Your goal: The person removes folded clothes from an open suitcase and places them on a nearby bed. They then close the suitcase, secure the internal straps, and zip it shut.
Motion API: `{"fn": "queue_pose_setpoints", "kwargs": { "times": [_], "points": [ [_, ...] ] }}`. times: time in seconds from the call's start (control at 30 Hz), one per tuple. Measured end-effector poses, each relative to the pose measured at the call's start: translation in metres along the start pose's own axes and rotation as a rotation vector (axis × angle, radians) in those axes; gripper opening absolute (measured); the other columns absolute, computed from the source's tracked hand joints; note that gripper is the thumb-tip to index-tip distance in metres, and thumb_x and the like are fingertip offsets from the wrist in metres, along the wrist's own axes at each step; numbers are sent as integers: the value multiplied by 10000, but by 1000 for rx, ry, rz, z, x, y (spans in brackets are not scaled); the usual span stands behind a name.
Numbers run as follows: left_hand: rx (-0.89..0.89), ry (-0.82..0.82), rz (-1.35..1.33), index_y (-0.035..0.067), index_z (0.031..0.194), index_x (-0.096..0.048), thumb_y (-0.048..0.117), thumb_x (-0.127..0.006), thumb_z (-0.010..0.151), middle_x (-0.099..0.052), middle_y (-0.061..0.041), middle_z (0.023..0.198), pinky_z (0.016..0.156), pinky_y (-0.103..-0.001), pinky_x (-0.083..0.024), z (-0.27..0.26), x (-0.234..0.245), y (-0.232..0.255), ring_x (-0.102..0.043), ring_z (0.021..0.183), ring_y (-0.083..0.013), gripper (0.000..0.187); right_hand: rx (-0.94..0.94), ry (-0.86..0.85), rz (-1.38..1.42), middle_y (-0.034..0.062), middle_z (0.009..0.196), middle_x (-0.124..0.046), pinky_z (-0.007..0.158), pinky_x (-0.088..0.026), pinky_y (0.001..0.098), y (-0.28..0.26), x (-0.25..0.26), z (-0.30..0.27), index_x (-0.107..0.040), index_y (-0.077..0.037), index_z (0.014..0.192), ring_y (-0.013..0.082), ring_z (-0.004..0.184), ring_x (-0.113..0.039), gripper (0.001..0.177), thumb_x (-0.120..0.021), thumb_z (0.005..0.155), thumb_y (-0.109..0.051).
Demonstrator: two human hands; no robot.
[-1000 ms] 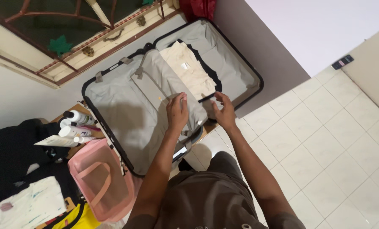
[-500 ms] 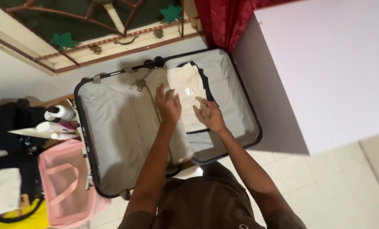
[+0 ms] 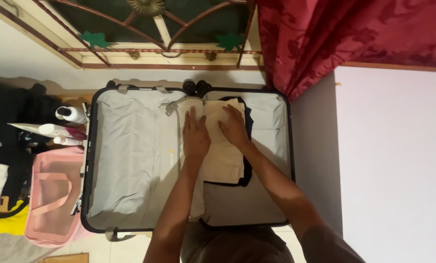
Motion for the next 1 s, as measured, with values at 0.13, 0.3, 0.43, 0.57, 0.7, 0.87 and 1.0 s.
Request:
{"fn": "queue_pose_setpoints", "kwargs": {
  "times": [0.13,0.3,0.43,0.57,0.7,0.87,1.0],
  "points": [
    [14,-25,21,41,1314,-650,30,-587,912,-347,-215,1608,1110,-534,-411,-2,8,6,-356,1467,-451,407,52,-83,-86,257,1441,-533,1121,-414,490,12,-14,30,-523,20,1406,433,1321,-509,670,-817,848,-205],
    [12,-21,41,55,1316,-651,22,-609,886,-353,-204,1600,1115,-526,-421,4,12,9,-364,1462,-437,434,-60,-179,-256,209,1269,-541,991,-381,548,11,-11,48,-575,4,1369,406,1185,-484,792,-866,773,-429],
    [22,-3,61,85,1331,-648,23,-622,902,-352,-176,1612,1108,-518,-430,-2,10,9,-366,1476,-411,435,-72,-244,-270,152,1239,-527,979,-301,567,7,-4,50,-708,-90,1206,363,1216,-420,605,-848,767,-484],
    [41,-30,62,99,1347,-641,33,-631,890,-333,-161,1616,1099,-525,-420,2,10,9,-349,1476,-404,462,68,-86,-325,140,1285,-539,1088,-229,601,3,1,45,-713,-68,1053,357,1284,-414,527,-884,731,-448],
    [51,-29,62,105,1345,-631,35,-627,899,-327,-151,1620,1109,-526,-408,1,9,8,-346,1475,-401,451,211,45,-292,149,1329,-560,1122,-213,610,14,2,25,-708,-34,1026,334,1279,-481,442,-880,787,-364],
    [38,-28,76,119,1349,-618,29,-613,907,-329,-153,1622,1126,-522,-409,2,10,10,-349,1479,-405,451,239,32,-260,80,1294,-624,1138,-350,540,31,2,3,-719,-84,1191,284,1238,-570,318,-801,899,-180],
    [51,-51,79,108,1354,-611,35,-606,896,-321,-159,1623,1116,-525,-407,1,12,11,-336,1483,-405,464,265,71,-290,99,1367,-614,1188,-332,572,27,5,-8,-711,-125,1319,263,1283,-568,380,-757,943,-97]
  ]
}}
Point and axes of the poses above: each hand's wrist, its own z-axis towards the middle knuckle, its own x-axis out of the back of the hand, y = z × x, the point moved 1 cm from there along z, towards the middle knuckle
